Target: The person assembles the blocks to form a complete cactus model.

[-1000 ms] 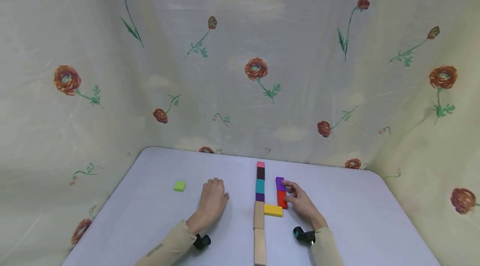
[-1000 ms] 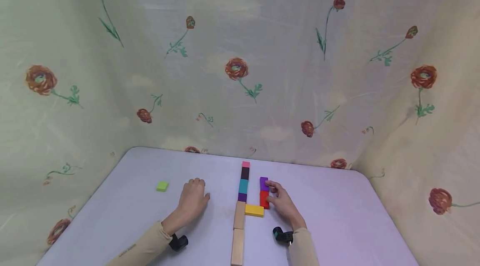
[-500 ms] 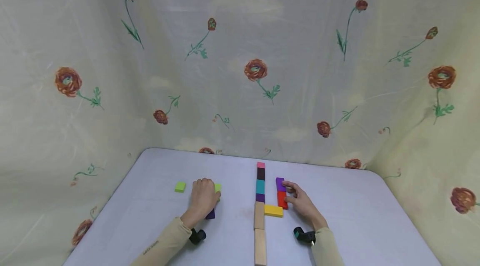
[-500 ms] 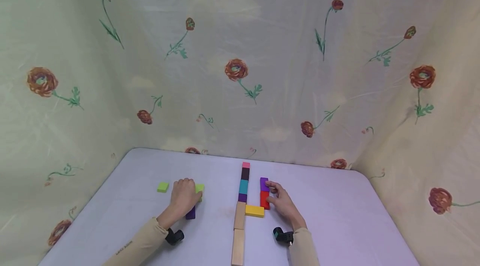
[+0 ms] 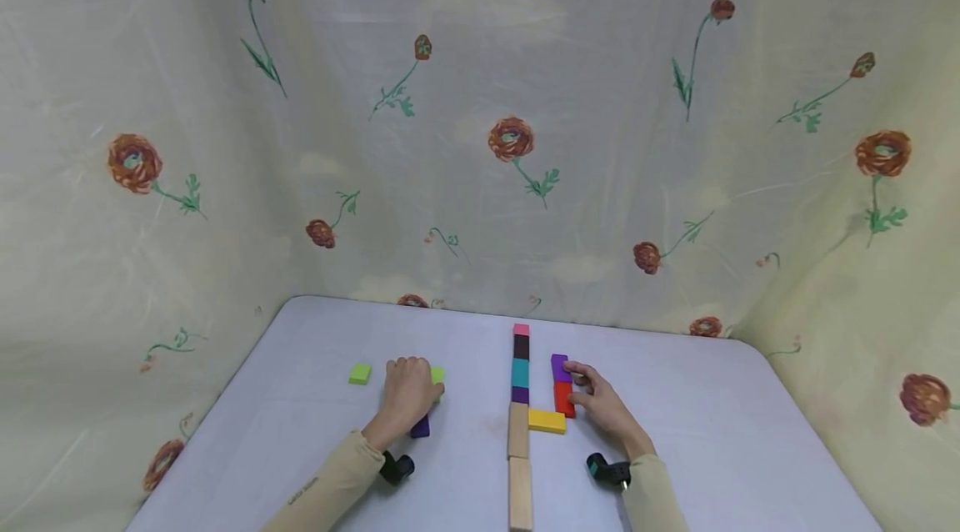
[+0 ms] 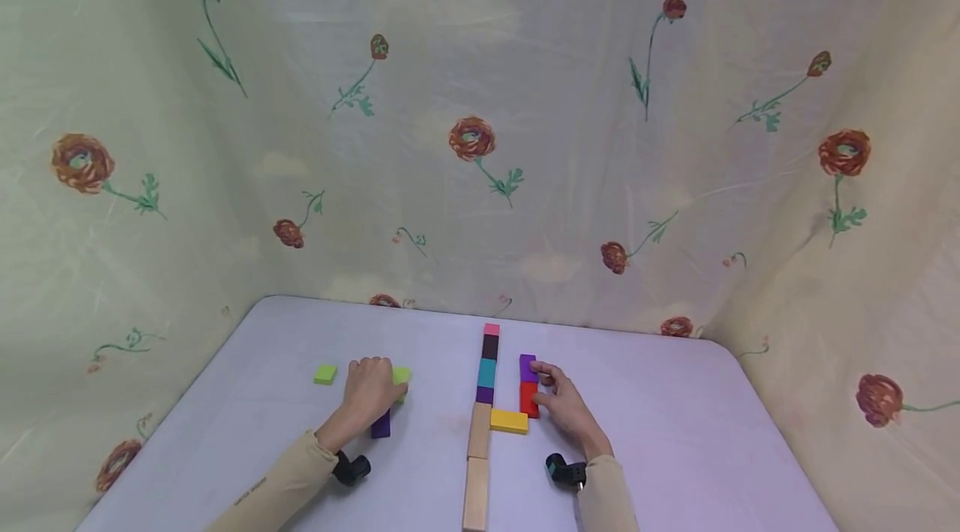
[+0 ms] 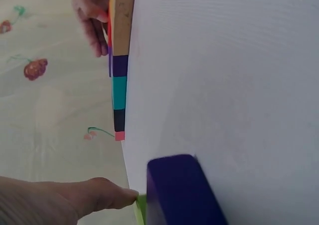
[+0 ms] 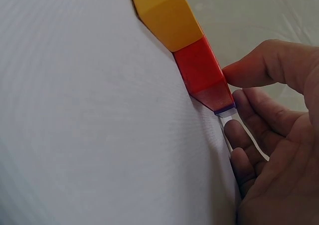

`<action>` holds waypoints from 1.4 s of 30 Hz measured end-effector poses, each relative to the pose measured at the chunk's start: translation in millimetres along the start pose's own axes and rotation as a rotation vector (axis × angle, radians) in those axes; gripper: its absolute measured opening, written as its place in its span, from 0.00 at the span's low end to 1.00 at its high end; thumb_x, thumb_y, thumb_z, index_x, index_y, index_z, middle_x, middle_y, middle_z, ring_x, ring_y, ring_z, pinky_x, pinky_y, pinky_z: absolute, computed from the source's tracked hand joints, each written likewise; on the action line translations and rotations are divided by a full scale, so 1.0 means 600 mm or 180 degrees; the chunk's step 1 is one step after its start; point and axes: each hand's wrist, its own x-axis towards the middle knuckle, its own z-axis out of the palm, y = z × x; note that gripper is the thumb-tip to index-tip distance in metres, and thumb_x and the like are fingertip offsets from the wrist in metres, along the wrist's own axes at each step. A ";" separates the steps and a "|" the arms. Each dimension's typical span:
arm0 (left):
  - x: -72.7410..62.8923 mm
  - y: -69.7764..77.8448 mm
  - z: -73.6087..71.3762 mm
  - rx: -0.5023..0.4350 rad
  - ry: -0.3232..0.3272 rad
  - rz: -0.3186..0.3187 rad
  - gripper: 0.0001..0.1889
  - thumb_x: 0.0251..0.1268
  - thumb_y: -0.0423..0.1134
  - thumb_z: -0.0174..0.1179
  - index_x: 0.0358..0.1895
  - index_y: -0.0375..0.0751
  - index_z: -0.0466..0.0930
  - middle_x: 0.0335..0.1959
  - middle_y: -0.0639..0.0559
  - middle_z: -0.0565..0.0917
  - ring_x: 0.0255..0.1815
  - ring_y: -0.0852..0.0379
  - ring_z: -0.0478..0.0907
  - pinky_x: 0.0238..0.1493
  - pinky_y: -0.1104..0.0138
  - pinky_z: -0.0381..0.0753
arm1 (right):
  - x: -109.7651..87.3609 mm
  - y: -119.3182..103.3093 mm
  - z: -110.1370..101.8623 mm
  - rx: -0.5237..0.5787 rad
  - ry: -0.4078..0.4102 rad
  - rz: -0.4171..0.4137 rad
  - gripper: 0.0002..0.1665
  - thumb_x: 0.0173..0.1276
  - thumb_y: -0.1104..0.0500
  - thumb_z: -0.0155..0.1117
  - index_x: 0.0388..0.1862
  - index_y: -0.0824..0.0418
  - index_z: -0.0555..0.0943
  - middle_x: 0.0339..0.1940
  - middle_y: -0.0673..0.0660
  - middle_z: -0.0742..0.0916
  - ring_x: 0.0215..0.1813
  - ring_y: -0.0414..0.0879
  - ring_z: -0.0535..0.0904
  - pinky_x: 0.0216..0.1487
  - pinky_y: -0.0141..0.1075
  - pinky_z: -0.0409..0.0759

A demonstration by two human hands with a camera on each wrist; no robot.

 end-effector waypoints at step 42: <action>0.045 0.031 0.029 -0.0629 -0.0675 0.0917 0.12 0.56 0.32 0.67 0.45 0.38 0.86 0.42 0.47 0.84 0.42 0.52 0.73 0.43 0.60 0.67 | 0.000 0.001 -0.001 0.0026 -0.0013 -0.0021 0.33 0.67 0.64 0.59 0.70 0.52 0.66 0.70 0.60 0.69 0.69 0.57 0.63 0.69 0.58 0.63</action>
